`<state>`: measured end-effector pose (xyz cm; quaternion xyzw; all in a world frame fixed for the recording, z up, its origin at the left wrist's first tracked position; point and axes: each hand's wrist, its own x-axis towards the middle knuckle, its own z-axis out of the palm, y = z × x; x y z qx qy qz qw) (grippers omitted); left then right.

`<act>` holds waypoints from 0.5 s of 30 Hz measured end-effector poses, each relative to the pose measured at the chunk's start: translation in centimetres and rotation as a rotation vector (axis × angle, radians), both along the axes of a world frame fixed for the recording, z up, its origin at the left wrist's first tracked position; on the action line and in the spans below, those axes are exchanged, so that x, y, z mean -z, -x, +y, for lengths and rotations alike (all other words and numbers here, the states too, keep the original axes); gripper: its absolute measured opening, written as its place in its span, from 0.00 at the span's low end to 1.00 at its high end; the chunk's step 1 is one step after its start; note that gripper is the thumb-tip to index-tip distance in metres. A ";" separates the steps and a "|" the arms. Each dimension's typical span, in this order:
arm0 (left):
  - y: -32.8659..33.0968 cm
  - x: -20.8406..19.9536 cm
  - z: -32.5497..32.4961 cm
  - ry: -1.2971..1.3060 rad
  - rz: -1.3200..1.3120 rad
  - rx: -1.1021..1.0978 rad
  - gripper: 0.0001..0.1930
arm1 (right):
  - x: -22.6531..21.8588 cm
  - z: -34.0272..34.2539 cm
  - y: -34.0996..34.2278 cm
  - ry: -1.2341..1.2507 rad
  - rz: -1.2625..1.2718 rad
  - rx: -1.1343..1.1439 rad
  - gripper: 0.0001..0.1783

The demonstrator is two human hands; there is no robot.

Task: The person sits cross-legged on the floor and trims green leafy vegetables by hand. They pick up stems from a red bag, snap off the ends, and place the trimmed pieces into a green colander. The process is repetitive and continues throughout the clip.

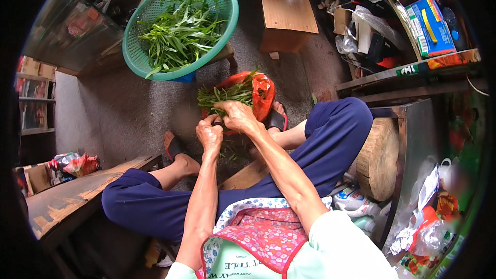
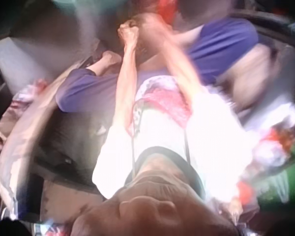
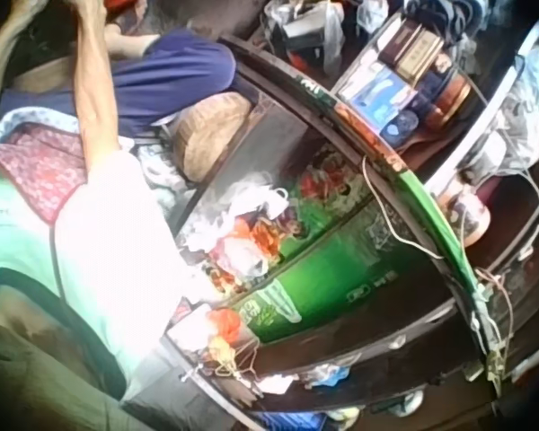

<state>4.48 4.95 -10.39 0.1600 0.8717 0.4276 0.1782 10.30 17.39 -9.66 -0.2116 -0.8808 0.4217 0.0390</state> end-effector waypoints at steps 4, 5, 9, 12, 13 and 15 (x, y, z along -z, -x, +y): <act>1.2 -3.1 -1.0 -0.083 0.037 0.023 0.07 | 4.9 0.3 -3.1 -0.064 -0.386 -0.096 0.28; 1.8 -4.6 -1.2 -0.119 0.039 0.050 0.05 | 5.7 0.7 -3.7 -0.068 -0.385 -0.069 0.27; 3.7 -11.1 -3.3 -0.531 -0.327 -0.048 0.06 | 5.5 1.8 -4.8 0.023 -0.372 -0.006 0.30; 4.4 -13.1 -5.5 -0.625 -0.452 -0.195 0.09 | 3.7 3.5 -4.9 0.035 -0.268 0.023 0.30; 4.9 -12.8 -6.2 -0.664 -0.489 -0.186 0.09 | 2.0 4.0 -4.4 0.034 -0.208 0.088 0.28; 5.1 -12.6 -6.8 -0.733 -0.535 -0.168 0.09 | -1.0 5.3 -3.3 0.353 -0.025 0.218 0.24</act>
